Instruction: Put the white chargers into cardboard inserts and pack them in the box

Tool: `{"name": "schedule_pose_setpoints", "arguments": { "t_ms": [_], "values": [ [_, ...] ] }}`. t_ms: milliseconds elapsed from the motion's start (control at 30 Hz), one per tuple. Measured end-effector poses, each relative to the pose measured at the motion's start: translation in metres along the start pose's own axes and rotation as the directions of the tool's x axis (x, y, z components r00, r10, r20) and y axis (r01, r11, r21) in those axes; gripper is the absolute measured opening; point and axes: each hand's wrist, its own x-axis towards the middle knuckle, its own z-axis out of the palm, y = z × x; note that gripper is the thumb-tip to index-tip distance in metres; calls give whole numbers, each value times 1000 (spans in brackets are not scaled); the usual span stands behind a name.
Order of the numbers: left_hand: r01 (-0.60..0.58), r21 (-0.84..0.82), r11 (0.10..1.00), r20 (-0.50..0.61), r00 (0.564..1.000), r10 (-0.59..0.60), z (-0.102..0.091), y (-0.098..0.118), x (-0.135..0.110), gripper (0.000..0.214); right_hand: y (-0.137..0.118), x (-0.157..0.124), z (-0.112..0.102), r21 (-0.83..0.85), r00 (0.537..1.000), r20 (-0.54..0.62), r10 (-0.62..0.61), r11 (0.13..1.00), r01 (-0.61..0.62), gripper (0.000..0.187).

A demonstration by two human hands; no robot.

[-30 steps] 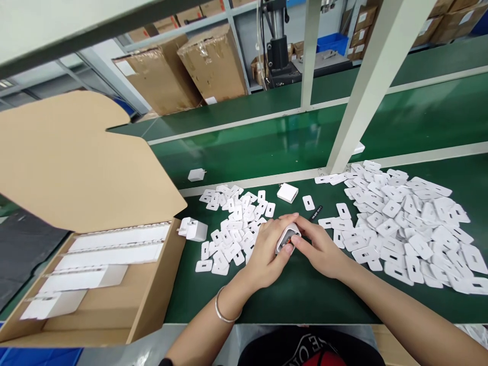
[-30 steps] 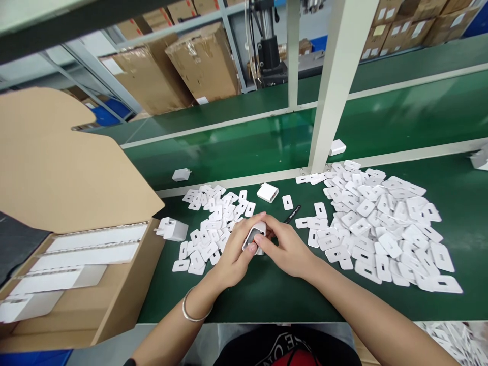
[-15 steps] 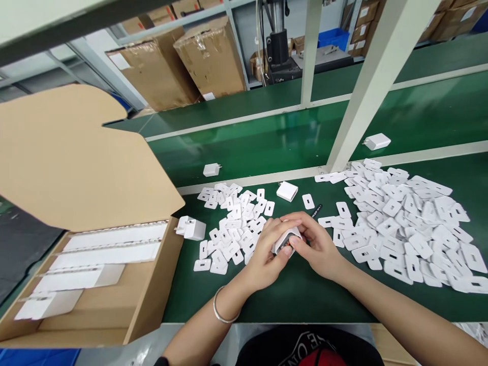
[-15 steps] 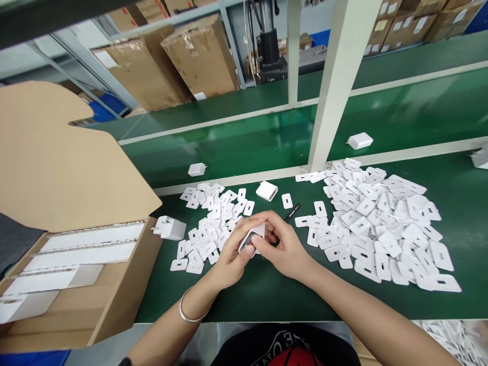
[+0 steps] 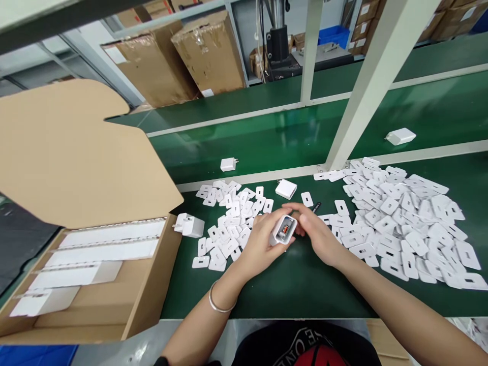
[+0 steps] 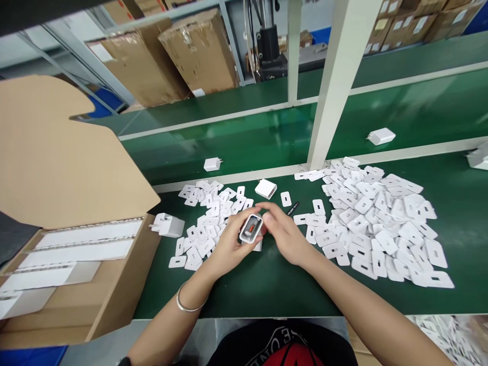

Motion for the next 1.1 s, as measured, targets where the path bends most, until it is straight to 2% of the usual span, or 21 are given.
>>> {"name": "schedule_pose_setpoints", "arguments": {
  "t_ms": [67, 100, 167, 233, 300, 367, 433, 500, 600, 667, 733, 800, 967, 1033, 1100],
  "values": [
    [66, 45, 997, -51, 997, -63, -2, -2, -1, 48, 6, 8, -10, -322, 983, -165, -85, 946, 28, 53],
    [96, 40, 995, -78, 993, -93, -2, -4, -2, 50, 9, 12, -15, -501, 962, -237, -133, 866, -4, 51],
    [164, -28, 986, -132, 977, -166, -2, -8, -4, 50, 15, 22, -22, -761, 934, -308, -184, 636, -126, 48],
    [224, -131, 966, -169, 955, -245, 0, -13, -6, 45, 22, 30, -26, -868, 938, -311, -155, 449, -213, 44],
    [232, -210, 950, -188, 944, -272, 3, -16, -6, 40, 28, 36, -27, -901, 953, -286, -104, 368, -230, 33],
    [185, -279, 942, -198, 949, -245, 4, -17, -3, 39, 32, 37, -27, -906, 965, -247, -83, 374, -200, 20],
    [129, -359, 925, -192, 959, -208, 3, -17, 1, 40, 32, 36, -27, -880, 968, -231, -102, 446, -163, 14],
    [105, -440, 892, -169, 966, -197, 2, -17, 4, 41, 26, 31, -27, -809, 955, -242, -171, 579, -101, 13],
    [135, -522, 842, -107, 969, -222, 2, -19, 5, 40, 8, 21, -25, -574, 921, -236, -311, 809, 126, 19],
    [161, -547, 821, -52, 973, -225, 3, -19, 2, 39, -5, 13, -22, -409, 906, -192, -377, 870, 276, 23],
    [167, -549, 819, -10, 979, -206, 4, -18, -1, 39, -14, 8, -18, -343, 901, -123, -416, 870, 355, 25],
    [162, -522, 838, 4, 982, -187, 5, -15, -3, 42, -18, 6, -14, -367, 888, -50, -458, 835, 410, 27],
    [132, -327, 936, -61, 985, -161, 6, -6, -1, 37, -14, 3, -6, -488, 832, 51, -553, 712, 504, 29],
    [111, -293, 950, -96, 985, -145, 8, -6, 0, 34, -14, -1, -4, -486, 839, 53, -542, 720, 496, 32],
    [78, -294, 952, -164, 978, -131, 10, -7, 0, 35, -17, -1, -4, -449, 876, 37, -482, 775, 445, 37]
  ]
}}
